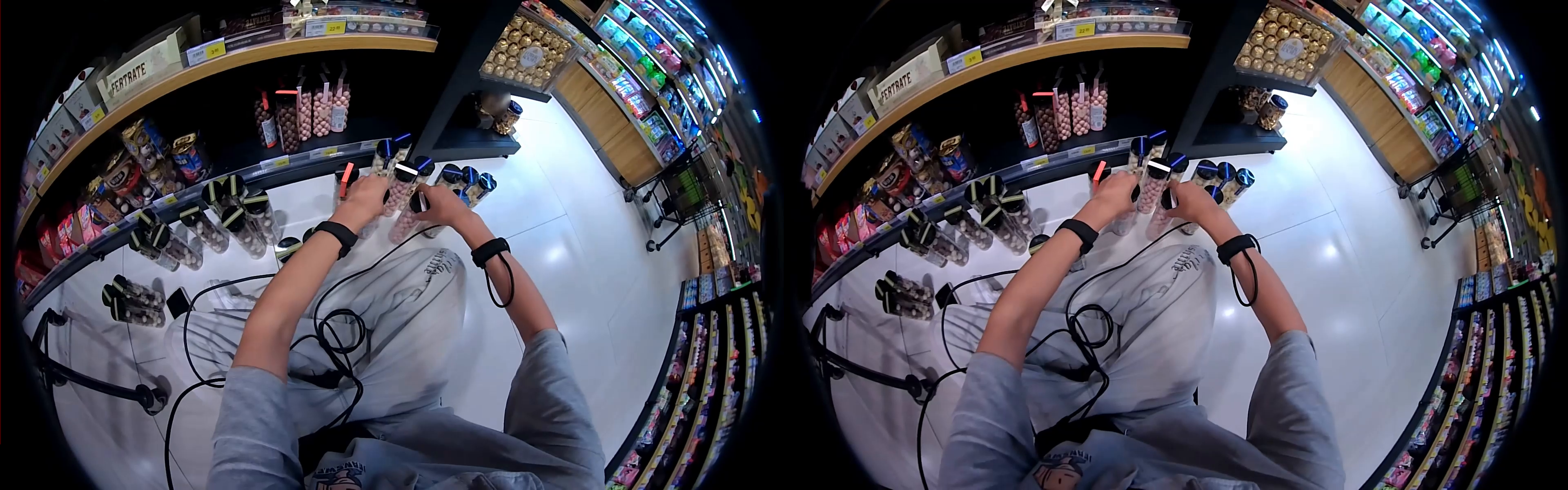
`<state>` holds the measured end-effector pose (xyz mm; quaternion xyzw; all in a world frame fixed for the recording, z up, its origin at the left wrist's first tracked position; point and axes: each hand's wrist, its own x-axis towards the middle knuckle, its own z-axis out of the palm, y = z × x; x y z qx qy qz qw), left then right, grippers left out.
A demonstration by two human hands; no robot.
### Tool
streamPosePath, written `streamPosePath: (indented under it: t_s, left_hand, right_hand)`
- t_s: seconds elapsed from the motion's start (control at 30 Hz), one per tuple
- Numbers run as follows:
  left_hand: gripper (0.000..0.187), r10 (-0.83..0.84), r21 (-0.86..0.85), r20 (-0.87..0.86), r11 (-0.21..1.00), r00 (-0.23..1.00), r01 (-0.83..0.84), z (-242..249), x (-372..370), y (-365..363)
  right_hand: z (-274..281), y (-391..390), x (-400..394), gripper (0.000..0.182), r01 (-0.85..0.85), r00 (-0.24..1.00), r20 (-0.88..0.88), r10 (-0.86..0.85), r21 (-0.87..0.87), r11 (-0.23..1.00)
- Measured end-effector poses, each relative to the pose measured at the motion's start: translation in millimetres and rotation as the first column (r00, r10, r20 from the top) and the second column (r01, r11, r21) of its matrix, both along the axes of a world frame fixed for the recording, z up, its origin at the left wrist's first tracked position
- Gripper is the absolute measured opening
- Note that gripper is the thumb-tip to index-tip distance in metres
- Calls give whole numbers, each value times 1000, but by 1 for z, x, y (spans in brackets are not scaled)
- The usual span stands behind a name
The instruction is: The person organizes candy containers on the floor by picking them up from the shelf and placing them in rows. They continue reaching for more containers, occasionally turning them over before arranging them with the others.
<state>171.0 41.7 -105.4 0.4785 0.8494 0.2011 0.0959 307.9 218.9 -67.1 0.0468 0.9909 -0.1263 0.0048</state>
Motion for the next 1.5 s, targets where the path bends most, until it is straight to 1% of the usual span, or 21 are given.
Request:
streamPosePath:
  t_s: [0.17, 0.27, 0.43, 0.53, 0.6, 0.63, 0.67, 0.73, 0.8, 0.83, 0.9, 1.0, 1.07, 1.13, 1.17, 1.2, 1.23, 1.27, 1.33, 1.37, 1.5]
  left_hand:
    - [43, 3, 209, -102, 978, 995, 18, -17, -8, 11]
    - [43, -16, 176, -88, 984, 996, 32, -11, -8, 14]
    - [49, -11, 167, -86, 986, 996, 26, 4, 3, 15]
    - [48, 4, 250, -196, 967, 981, 46, 24, 12, 10]
    - [48, 16, 188, -216, 982, 976, 25, 52, 14, 5]
    - [45, 20, 204, -204, 979, 979, 23, 71, 15, -1]
    - [44, 13, 231, -160, 973, 987, 25, 86, 10, -4]
    - [48, 84, 147, -26, 986, 996, -79, 132, 6, -14]
    - [52, 120, 108, 11, 987, 993, -120, 158, -10, -19]
    - [53, 113, 150, -5, 982, 994, -111, 162, -22, -22]
    - [50, 158, 225, -57, 964, 986, -142, 155, -57, -19]
    - [48, 260, 175, 40, 949, 965, -263, 150, -102, -22]
    - [49, 303, 153, 62, 939, 951, -309, 151, -116, -33]
    - [50, 382, 112, -94, 922, 919, -372, 142, -134, -36]
    - [50, 374, 93, -119, 927, 920, -364, 137, -144, -38]
    - [51, 354, 39, -258, 933, 899, -357, 130, -155, -40]
    - [52, 309, -20, -395, 938, 865, -345, 125, -165, -40]
    - [52, 275, -49, -418, 945, 866, -324, 118, -174, -38]
    - [53, 114, -100, -684, 964, 721, -247, 101, -196, -39]
    - [56, 122, -77, -701, 966, 702, -245, 91, -210, -34]
    - [67, 196, -166, -628, 912, 753, -376, 97, -218, -8]
  right_hand:
    - [4, 4, -4, 56, -18, 1000, -2, 18, -42, 999]
    - [-1, 3, -5, 58, -26, 999, -25, 26, -18, 999]
    - [-3, -2, -7, 64, 26, 996, 79, -31, 70, 997]
    - [4, -2, -5, 66, 23, 989, 147, -31, 59, 998]
    - [11, -7, 2, 69, 38, 998, -47, -37, 9, 999]
    - [25, -11, 2, 75, 40, 999, -34, -40, -7, 999]
    - [23, -11, 4, 72, 7, 978, -210, -6, 4, 1000]
    - [53, -30, 7, 62, -107, 928, -372, 36, -172, 979]
    - [91, -57, 9, 53, -66, 955, -277, -105, -543, 837]
    - [103, -70, 9, 48, -52, 942, -290, -171, -627, 778]
    - [103, -81, 2, 42, -160, 905, -369, -214, -759, 631]
    - [102, -97, -5, 38, -221, 848, -425, -315, -826, 519]
    - [96, -100, -8, 33, -219, 849, -369, -379, -897, 384]
    - [86, -103, -8, 27, -253, 844, -365, -393, -917, 308]
    - [78, -103, -8, 25, -235, 881, -306, -362, -945, 227]
    - [68, -102, -9, 22, -212, 912, -247, -327, -967, 140]
    - [53, -101, -12, 21, -236, 936, -255, -242, -966, 106]
    - [38, -104, -13, 21, -248, 927, -259, -273, -966, 77]
    - [19, -113, -11, 21, -186, 973, -192, -125, -981, 54]
    - [14, -115, -11, 20, -165, 976, -178, -124, -981, 105]
    - [15, -115, -15, 19, -215, 967, -209, -148, -976, -31]
